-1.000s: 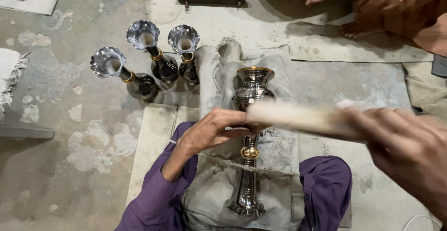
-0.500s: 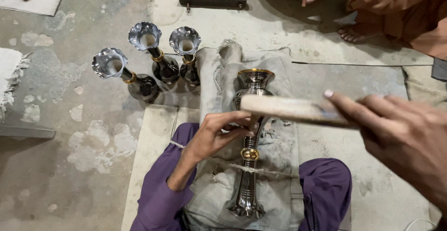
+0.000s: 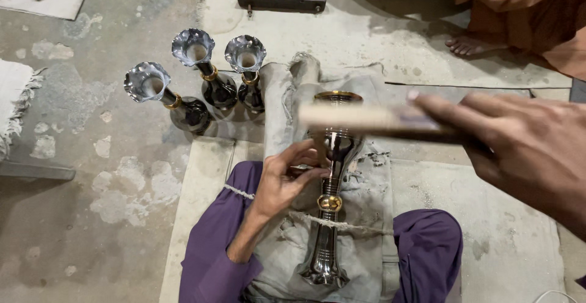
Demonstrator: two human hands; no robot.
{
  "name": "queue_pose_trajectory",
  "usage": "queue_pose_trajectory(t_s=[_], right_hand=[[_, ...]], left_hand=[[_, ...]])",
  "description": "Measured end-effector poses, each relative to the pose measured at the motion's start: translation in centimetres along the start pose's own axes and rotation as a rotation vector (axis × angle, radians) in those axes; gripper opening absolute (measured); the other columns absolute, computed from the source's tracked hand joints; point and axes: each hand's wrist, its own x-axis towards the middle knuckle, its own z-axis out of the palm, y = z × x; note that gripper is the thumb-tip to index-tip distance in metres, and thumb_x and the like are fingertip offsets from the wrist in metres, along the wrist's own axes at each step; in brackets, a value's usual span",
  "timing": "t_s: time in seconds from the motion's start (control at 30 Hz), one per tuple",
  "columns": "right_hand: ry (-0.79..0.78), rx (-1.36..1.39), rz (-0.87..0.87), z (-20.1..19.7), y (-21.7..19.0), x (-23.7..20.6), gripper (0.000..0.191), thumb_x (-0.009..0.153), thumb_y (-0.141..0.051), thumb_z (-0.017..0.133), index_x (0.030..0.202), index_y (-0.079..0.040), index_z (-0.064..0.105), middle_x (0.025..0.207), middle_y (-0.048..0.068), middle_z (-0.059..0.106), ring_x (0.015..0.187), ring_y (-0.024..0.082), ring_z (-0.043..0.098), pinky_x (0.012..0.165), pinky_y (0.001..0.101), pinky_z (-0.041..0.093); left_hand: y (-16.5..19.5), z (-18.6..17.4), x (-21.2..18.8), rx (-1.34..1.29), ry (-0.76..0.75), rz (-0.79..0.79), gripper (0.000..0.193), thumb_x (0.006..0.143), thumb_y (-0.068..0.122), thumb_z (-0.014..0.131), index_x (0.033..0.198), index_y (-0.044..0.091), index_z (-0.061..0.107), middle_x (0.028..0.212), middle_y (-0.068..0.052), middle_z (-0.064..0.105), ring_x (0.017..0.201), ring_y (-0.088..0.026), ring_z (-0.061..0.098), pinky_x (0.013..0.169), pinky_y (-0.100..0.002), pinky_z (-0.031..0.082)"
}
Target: The person sits on the floor with a brass vase resting on a cloth cushion on their lap. They hold a small punch against the vase's surface with one hand and strike it with a wooden mallet in the other hand, working around the vase's body and repositioning the punch repeatedly to shape the metal.
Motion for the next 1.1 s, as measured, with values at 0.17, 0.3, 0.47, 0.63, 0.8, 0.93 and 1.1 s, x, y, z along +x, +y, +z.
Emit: queue_pose_trajectory(t_s=[0.17,0.3,0.47,0.63,0.8,0.93,1.1], right_hand=[[0.05,0.102,0.056,-1.1,-0.1,0.4,0.064,0.095,-0.03,0.062,0.157,-0.037,0.045,0.101,-0.004,0.077,0.056,0.01,0.068,0.049,0.0269,0.06],[-0.137,-0.069,0.11,-1.5,-0.4,1.3,0.059,0.101,-0.038,0.056,0.156,-0.039,0.036,0.107,-0.007,0.071,0.061,0.007,0.067,0.052,0.024,0.06],[-0.141,-0.094,0.037,-2.0,-0.6,3.0,0.07,0.095,-0.041,0.063,0.161,-0.046,0.038,0.118,-0.004,0.065,0.089,0.009,0.066,0.064,0.0219,0.061],[0.165,-0.074,-0.073,-3.2,-1.0,4.2,0.067,0.089,-0.036,0.066,0.153,-0.043,0.047,0.115,-0.004,0.068,0.083,0.013,0.069,0.058,0.0279,0.06],[0.576,0.317,-0.16,-6.1,-1.4,5.9,0.067,0.082,-0.026,0.068,0.149,-0.019,0.06,0.118,0.005,0.073,0.075,0.019,0.07,0.06,0.0331,0.057],[0.124,0.115,-0.129,-8.1,-1.7,7.0,0.057,0.097,-0.016,0.064,0.147,-0.042,0.061,0.118,-0.008,0.075,0.06,0.012,0.064,0.045,0.029,0.053],[0.482,0.108,-0.142,-8.5,-2.3,7.4,0.07,0.074,-0.025,0.071,0.144,-0.027,0.068,0.108,-0.004,0.079,0.067,0.014,0.071,0.049,0.0286,0.054]], left_hand=[[0.6,0.4,-0.4,-0.016,0.069,-0.059,0.05,0.092,0.002,0.075,0.138,0.003,0.058,0.114,-0.013,0.077,0.105,-0.024,0.078,0.095,-0.038,0.067],[0.6,0.9,-0.6,-0.031,0.163,-0.111,0.052,0.091,0.007,0.079,0.136,0.003,0.053,0.108,-0.012,0.077,0.099,-0.02,0.078,0.088,-0.034,0.068],[0.2,1.9,-1.0,-0.051,0.283,-0.133,0.056,0.09,0.005,0.081,0.135,0.002,0.049,0.105,-0.013,0.074,0.096,-0.019,0.077,0.084,-0.032,0.067],[-0.1,2.2,-1.2,-0.132,0.302,-0.109,0.056,0.091,-0.002,0.077,0.137,-0.001,0.045,0.108,-0.014,0.07,0.098,-0.02,0.075,0.084,-0.031,0.067],[0.3,2.1,-1.4,-0.17,0.304,-0.177,0.049,0.093,-0.004,0.073,0.133,-0.002,0.045,0.108,-0.013,0.071,0.098,-0.022,0.079,0.082,-0.028,0.068],[0.7,2.1,-1.2,-0.181,0.314,-0.188,0.05,0.092,-0.004,0.073,0.133,-0.002,0.046,0.106,-0.012,0.072,0.096,-0.021,0.079,0.08,-0.028,0.069],[1.2,1.8,-1.0,-0.11,0.299,-0.193,0.053,0.09,-0.005,0.075,0.135,-0.002,0.047,0.105,-0.013,0.072,0.095,-0.02,0.079,0.077,-0.029,0.067]])
